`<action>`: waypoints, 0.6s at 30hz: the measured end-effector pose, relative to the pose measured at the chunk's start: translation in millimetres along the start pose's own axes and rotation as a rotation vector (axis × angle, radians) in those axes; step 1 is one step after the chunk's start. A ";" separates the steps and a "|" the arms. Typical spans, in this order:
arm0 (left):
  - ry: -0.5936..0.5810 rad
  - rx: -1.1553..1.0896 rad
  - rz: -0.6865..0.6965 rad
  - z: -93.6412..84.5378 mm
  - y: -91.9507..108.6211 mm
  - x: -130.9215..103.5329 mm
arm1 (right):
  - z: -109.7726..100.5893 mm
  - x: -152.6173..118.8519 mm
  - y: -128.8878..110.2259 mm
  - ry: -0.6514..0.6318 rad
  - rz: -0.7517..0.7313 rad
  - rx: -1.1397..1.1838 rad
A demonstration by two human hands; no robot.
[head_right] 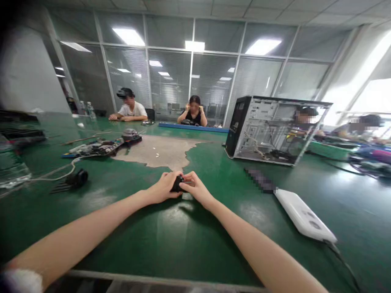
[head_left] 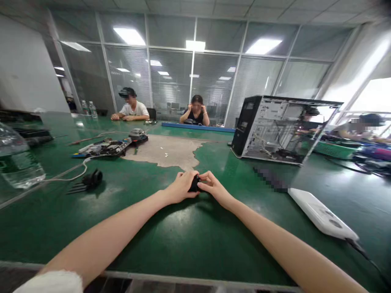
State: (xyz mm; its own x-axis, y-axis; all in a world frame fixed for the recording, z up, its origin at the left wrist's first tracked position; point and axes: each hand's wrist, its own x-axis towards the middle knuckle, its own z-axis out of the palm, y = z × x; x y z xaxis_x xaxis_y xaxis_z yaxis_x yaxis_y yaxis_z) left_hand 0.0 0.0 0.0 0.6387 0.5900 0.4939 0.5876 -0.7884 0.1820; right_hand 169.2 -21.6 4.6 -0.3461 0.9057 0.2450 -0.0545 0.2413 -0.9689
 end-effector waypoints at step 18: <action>0.010 -0.029 0.008 -0.8 0.9 -0.8 | 2.2 0.1 -1.6 -0.019 -0.001 0.013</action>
State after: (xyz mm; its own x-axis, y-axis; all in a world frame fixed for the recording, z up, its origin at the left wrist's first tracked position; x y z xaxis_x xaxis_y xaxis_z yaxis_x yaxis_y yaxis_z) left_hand -0.3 -1.3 0.4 0.6384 0.5820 0.5037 0.5678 -0.7979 0.2023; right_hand 167.2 -22.7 6.1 -0.3634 0.8987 0.2456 -0.0674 0.2376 -0.9690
